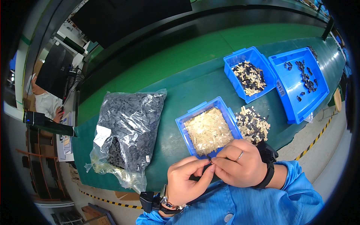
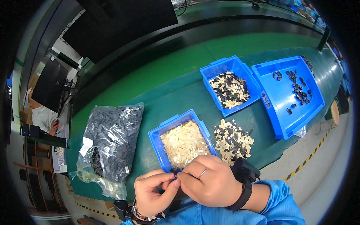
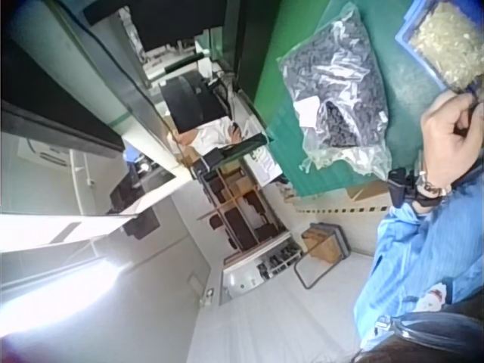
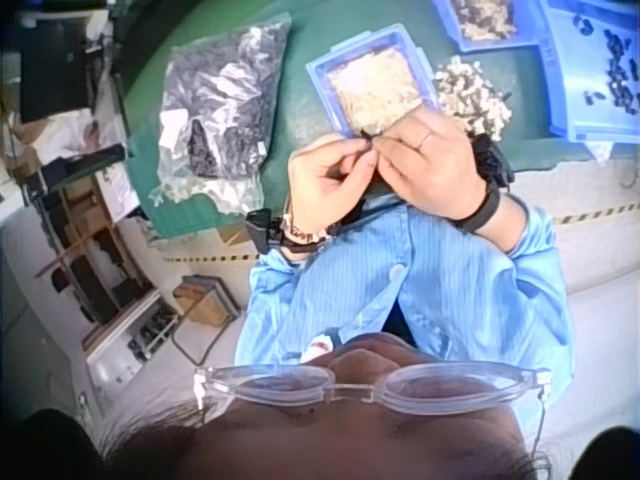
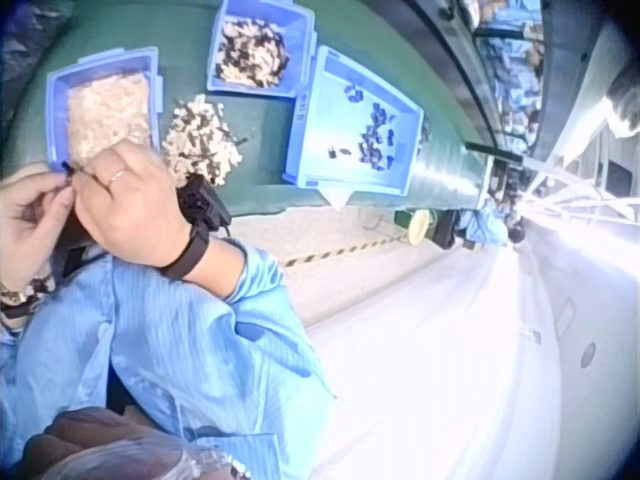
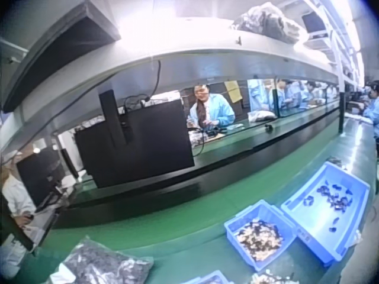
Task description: Sorting small mechanical components from trays and bags, and performing assembly or inspection.
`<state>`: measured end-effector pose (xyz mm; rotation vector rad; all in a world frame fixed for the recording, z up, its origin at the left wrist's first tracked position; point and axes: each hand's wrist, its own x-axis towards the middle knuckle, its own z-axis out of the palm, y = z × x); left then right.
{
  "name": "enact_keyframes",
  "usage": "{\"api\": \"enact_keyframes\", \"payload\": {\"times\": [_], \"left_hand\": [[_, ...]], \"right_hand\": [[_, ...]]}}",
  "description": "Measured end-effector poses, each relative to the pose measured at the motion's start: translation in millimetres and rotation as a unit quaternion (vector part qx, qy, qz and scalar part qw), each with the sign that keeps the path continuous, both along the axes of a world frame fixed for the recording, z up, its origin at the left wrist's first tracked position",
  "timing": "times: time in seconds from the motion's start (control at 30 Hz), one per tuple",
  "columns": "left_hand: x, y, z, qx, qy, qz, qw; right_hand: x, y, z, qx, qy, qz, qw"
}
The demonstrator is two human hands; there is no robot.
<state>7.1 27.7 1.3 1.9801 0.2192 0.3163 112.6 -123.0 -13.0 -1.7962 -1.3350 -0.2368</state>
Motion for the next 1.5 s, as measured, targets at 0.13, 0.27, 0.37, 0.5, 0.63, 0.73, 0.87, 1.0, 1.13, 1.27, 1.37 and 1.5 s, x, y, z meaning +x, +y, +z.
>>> {"api": "enact_keyframes", "payload": {"times": [0.13, 0.27, 0.37, 0.5, 0.63, 0.73, 0.87, 1.0, 1.13, 1.27, 1.37, 1.5], "left_hand": [[-3, 0, -3, -0.03, 0.008, 0.009, 0.999], [-4, 2, -4, -0.03, 0.006, 0.013, 0.999], [-4, 3, -2, -0.019, -0.009, 0.028, 0.999], [-5, 7, 1, 0.008, 0.012, -0.019, 1.0], [-9, 7, 1, 0.03, 0.011, -0.043, 0.999], [-10, 9, 0, 0.043, 0.014, -0.043, 0.998], [-12, 9, 2, 0.067, 0.0, -0.052, 0.996], [-21, 22, 17, 0.126, -0.011, -0.004, 0.992], [-53, 60, 40, 0.248, -0.035, 0.21, 0.945], [-70, 119, 16, 0.394, 0.08, 0.309, 0.862], [-64, 142, -7, 0.465, 0.064, 0.314, 0.825], [-56, 152, -15, 0.478, 0.063, 0.316, 0.817]], "right_hand": [[-1, 1, -4, 0.001, -0.012, 0.012, 1.0], [0, 1, -3, 0.002, 0.049, 0.039, 0.998], [0, 0, 0, 0.0, 0.111, 0.038, 0.993], [1, 2, -1, -0.019, 0.176, 0.03, 0.984], [-2, 3, 3, -0.043, 0.213, 0.056, 0.975], [-3, 4, 4, -0.059, 0.218, 0.052, 0.973], [-5, 4, 4, -0.058, 0.22, 0.062, 0.972], [-3, 6, 1, -0.018, 0.208, 0.059, 0.976], [0, -6, 0, 0.017, 0.226, 0.02, 0.974], [-1, -4, 2, 0.03, 0.233, 0.022, 0.972], [-3, 1, 3, 0.019, 0.215, 0.059, 0.975], [-5, 2, 1, 0.019, 0.218, 0.062, 0.974]]}}
